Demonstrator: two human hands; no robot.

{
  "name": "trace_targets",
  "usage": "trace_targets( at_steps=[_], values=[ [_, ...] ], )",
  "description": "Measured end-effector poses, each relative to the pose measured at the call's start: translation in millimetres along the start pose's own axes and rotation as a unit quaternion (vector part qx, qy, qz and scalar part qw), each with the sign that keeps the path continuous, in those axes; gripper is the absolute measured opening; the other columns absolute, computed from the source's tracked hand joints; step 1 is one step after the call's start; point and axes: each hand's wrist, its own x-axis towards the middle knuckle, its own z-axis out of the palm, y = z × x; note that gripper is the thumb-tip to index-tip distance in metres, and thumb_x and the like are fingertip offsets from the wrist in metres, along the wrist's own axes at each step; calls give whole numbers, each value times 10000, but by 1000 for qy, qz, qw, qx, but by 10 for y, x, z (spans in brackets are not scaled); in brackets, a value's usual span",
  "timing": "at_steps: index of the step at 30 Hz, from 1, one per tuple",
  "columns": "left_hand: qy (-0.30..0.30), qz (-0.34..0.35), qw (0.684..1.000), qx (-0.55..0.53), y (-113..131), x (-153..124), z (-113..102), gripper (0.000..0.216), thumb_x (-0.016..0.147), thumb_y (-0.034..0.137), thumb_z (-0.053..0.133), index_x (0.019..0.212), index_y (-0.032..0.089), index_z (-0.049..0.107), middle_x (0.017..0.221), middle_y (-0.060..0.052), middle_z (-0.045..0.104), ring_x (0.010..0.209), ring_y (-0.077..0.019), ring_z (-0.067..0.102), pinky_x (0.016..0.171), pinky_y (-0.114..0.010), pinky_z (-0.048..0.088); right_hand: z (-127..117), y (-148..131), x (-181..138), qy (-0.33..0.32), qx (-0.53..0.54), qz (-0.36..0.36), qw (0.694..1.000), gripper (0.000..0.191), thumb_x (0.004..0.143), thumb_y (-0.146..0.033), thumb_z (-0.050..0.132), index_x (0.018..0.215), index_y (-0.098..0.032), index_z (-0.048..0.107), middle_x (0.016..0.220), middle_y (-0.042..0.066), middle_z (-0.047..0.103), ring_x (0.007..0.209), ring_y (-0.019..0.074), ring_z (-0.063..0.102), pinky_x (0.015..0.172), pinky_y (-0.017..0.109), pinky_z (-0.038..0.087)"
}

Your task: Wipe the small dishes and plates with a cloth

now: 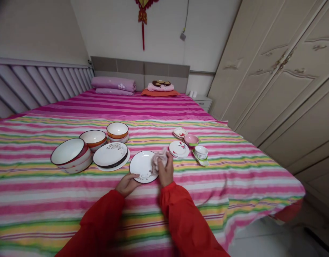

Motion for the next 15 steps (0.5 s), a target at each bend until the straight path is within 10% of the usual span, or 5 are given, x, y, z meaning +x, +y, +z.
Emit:
trace_targets(
  at_steps=[7, 15],
  values=[
    [-33, -10, 997, -68, -6, 23, 52, 491, 890, 398, 404, 1297, 125, 430, 1171, -131, 621, 1165, -215, 511, 1056, -396, 300, 135, 107, -608, -216, -383, -176, 881, 439, 872, -285, 464, 1304, -211, 465, 1438, 102, 333, 1331, 337, 232, 1021, 547, 264],
    [-38, -77, 993, -86, 11, 60, -100, 631, 848, 570, 343, 1218, 89, 517, 972, -112, 690, 1003, -175, 608, 885, -261, 455, 304, 84, -670, -333, -368, -261, 828, 513, 840, -128, 389, 1352, -115, 389, 1410, 102, 387, 1327, 240, 284, 1073, 445, 288]
  ],
)
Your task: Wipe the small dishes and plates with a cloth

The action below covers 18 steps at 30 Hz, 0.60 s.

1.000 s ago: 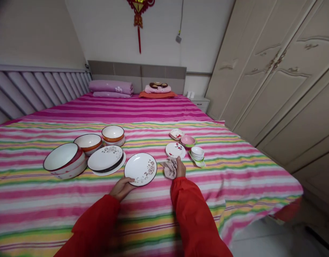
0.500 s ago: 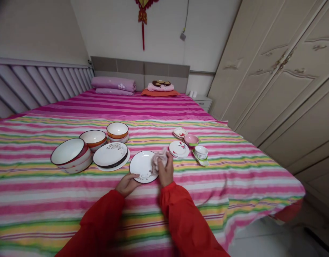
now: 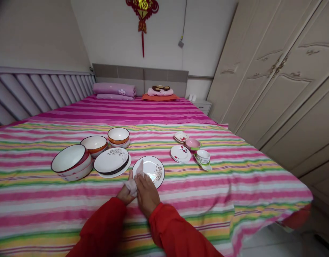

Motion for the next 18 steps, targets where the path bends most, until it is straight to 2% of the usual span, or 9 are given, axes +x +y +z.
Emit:
trace_targets(
  at_steps=[2, 5, 8, 10, 14, 18],
  values=[
    [4, 40, 999, -23, -1, 29, -4, 620, 870, 557, 283, 1243, 112, 499, 982, -92, 691, 988, -139, 610, 914, -228, 428, -15, -10, 167, -31, 7, 12, 999, 538, 825, -119, 402, 1362, -141, 377, 1407, 73, 398, 1324, 241, 290, 1077, 452, 273],
    [-12, 96, 995, -29, -29, 64, 29, 523, 916, 464, 233, 1323, 192, 414, 1146, -74, 639, 1080, -136, 565, 1019, -285, 338, -79, 60, 402, -52, -2, 46, 998, 559, 816, -116, 417, 1368, -194, 372, 1421, 30, 380, 1339, 246, 259, 1085, 479, 221],
    [-36, 73, 997, 8, -54, 67, 47, 471, 924, 397, 281, 1366, 247, 337, 1267, -62, 566, 1198, -186, 479, 1076, -406, 247, -184, 245, 547, -53, -28, 84, 995, 570, 808, -88, 406, 1364, -210, 379, 1435, 11, 354, 1348, 247, 238, 1087, 492, 186],
    [-45, 55, 997, 24, -60, 58, 41, 524, 905, 438, 312, 1382, 224, 305, 1309, -87, 527, 1258, -225, 411, 1084, -459, 205, -259, 394, 559, -47, -46, 111, 992, 584, 790, -60, 406, 1353, -214, 399, 1435, 7, 354, 1348, 249, 235, 1083, 488, 194],
    [-76, 43, 996, 37, -62, 42, 42, 628, 880, 507, 305, 1394, 148, 277, 1335, -150, 484, 1304, -254, 341, 1092, -479, 161, -326, 593, 317, -10, -60, 139, 988, 639, 698, -8, 454, 1315, -174, 456, 1403, 54, 406, 1336, 263, 255, 1069, 476, 244],
    [-71, 37, 995, 55, -58, 18, 80, 632, 873, 527, 307, 1363, 130, 346, 1310, -147, 510, 1268, -260, 397, 1092, -460, 182, -230, 497, -129, 57, -43, 108, 992, 612, 682, -16, 448, 1288, -90, 478, 1346, 130, 463, 1325, 272, 265, 1065, 475, 285]
  ],
)
